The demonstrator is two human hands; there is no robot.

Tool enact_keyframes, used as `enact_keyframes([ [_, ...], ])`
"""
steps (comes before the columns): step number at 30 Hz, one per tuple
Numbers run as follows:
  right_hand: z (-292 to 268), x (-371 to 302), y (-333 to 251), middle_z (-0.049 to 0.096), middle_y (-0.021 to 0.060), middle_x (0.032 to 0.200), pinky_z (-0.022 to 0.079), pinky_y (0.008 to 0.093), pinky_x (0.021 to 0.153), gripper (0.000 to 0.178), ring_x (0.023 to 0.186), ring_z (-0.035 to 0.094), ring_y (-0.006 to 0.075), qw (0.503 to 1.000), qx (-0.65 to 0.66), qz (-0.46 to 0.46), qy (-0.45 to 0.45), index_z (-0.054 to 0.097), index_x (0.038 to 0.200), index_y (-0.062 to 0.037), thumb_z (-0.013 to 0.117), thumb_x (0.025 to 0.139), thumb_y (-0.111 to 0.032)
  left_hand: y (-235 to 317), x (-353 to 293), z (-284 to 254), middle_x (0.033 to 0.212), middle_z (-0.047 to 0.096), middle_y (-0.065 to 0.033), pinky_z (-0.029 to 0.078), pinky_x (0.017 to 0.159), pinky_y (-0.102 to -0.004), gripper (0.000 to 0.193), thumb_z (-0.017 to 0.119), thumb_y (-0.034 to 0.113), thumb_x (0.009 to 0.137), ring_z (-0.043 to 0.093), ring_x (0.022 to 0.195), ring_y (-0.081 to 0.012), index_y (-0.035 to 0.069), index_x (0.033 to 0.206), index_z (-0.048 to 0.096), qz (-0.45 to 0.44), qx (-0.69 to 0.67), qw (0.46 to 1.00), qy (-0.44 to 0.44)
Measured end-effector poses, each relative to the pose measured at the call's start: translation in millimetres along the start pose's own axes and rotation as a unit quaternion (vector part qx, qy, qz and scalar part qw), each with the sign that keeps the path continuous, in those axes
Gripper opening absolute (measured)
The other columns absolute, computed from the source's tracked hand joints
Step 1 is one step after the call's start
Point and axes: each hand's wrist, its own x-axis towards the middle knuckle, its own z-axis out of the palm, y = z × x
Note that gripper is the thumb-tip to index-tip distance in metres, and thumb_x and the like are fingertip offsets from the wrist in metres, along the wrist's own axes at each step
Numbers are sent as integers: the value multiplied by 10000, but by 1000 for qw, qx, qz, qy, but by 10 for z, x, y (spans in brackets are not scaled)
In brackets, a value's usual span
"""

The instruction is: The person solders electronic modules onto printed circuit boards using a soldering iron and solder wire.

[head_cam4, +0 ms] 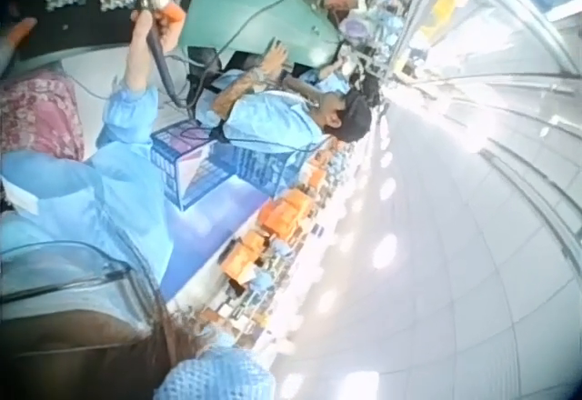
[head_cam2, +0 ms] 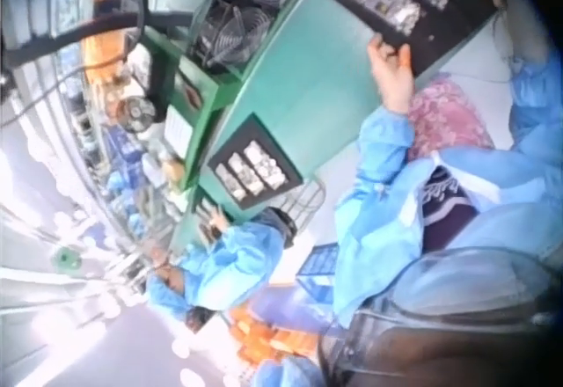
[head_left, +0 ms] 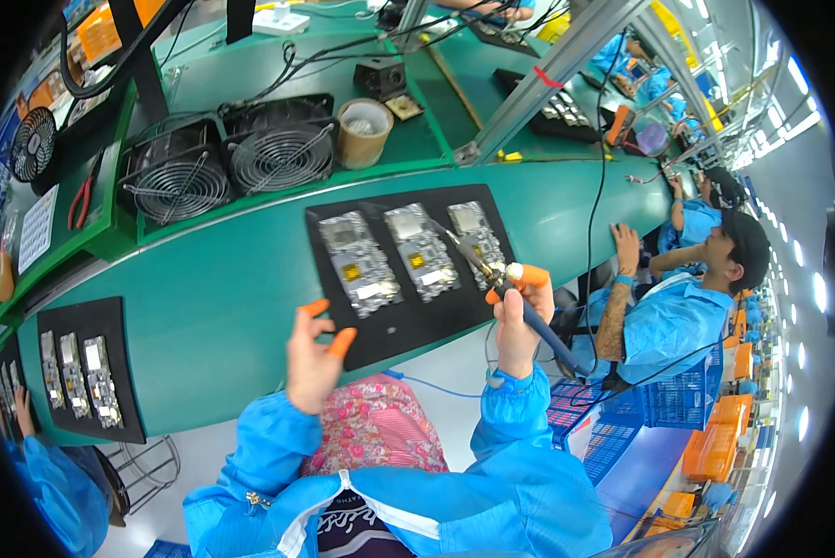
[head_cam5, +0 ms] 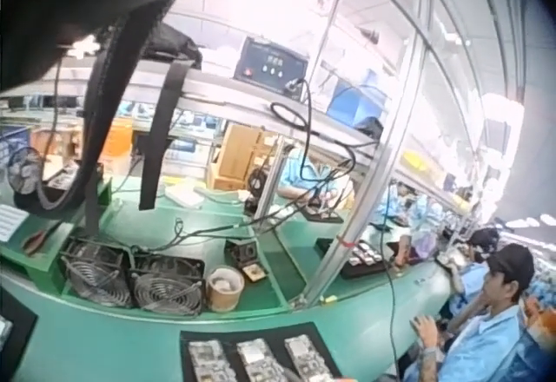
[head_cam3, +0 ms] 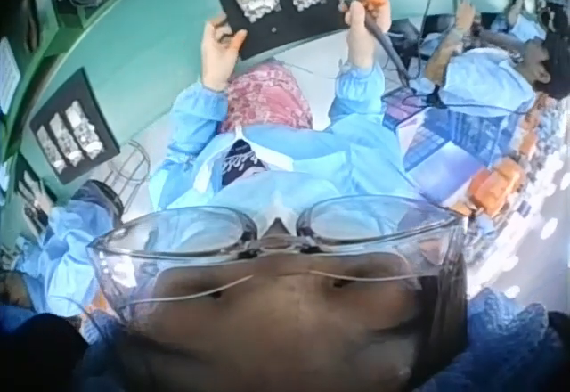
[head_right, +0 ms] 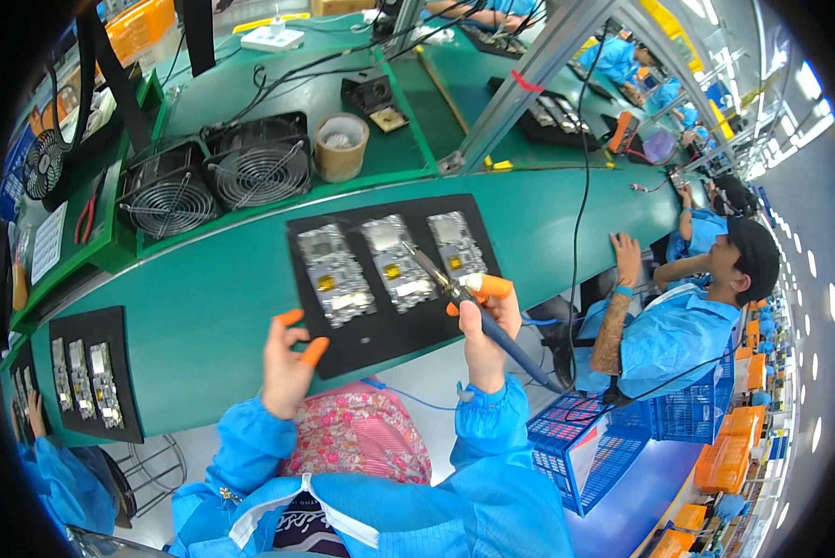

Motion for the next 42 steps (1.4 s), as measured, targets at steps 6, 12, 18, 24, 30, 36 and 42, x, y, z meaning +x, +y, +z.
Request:
enact_keyframes([
  [6, -44, -11, -132, 553, 30, 722, 253, 140, 412, 359, 498, 436, 27, 999, 18, -27, 8, 505, 1025, -25, 660, 808, -266, 98, 294, 890, 920, 583, -146, 463, 622, -370, 531, 694, 89, 760, 560, 719, -254, 69, 1194, 388, -26, 53, 992, -113],
  [12, 36, -181, -177, 555, 21, 812, 393, 190, 455, 225, 601, 502, 62, 996, 8, -32, 84, 536, 962, -51, 584, 850, -240, 18, 396, 939, 1152, 577, -130, 456, 851, -360, 308, 646, 151, 790, 563, 1031, -299, 28, 1054, 545, 67, 87, 952, -286],
  [18, -214, -209, 401, 575, 100, 1065, 440, 198, 518, 440, 724, 586, 155, 954, -175, -186, 154, 477, 1210, -30, 558, 860, -284, 400, -33, -537, 857, 656, -91, 470, 752, -318, 312, 598, 163, 841, 609, 815, -196, 12, 1109, 549, -22, -24, 981, -189],
  [24, 230, -70, 343, 549, 23, 785, 298, 142, 431, 337, 566, 475, 46, 989, 21, 69, 129, 518, 1115, -45, 532, 880, -286, 382, -475, -2635, 792, 658, -84, 454, 706, -246, 237, 522, 74, 850, 598, 755, -130, -16, 1062, 575, -51, 92, 954, 282],
  [30, 683, -46, 220, 519, 13, 689, 255, 155, 388, 213, 483, 452, 58, 995, 66, 73, -14, 523, 938, -32, 454, 923, -233, -624, -908, -4888, 924, 667, -117, 467, 752, -244, 317, 621, 69, 801, 611, 856, -155, -14, 1100, 557, 38, 174, 842, 509],
  [36, 827, -110, -45, 526, 5, 686, 269, 148, 368, 257, 520, 505, 51, 996, 42, 19, -79, 536, 847, -25, 478, 896, -270, -949, -965, -5981, 1013, 647, -131, 444, 863, -341, 469, 657, 129, 716, 601, 983, -261, 44, 1160, 535, -49, 373, 716, 588],
  [42, 872, -91, -163, 499, -6, 610, 270, 158, 410, 244, 485, 439, 28, 991, 28, 1, -128, 533, 814, -30, 475, 899, -252, -1179, -867, -6322, 1171, 563, -157, 393, 953, -326, 506, 633, -12, 712, 528, 1108, -241, -19, 1199, 497, -12, 304, 832, 464],
])
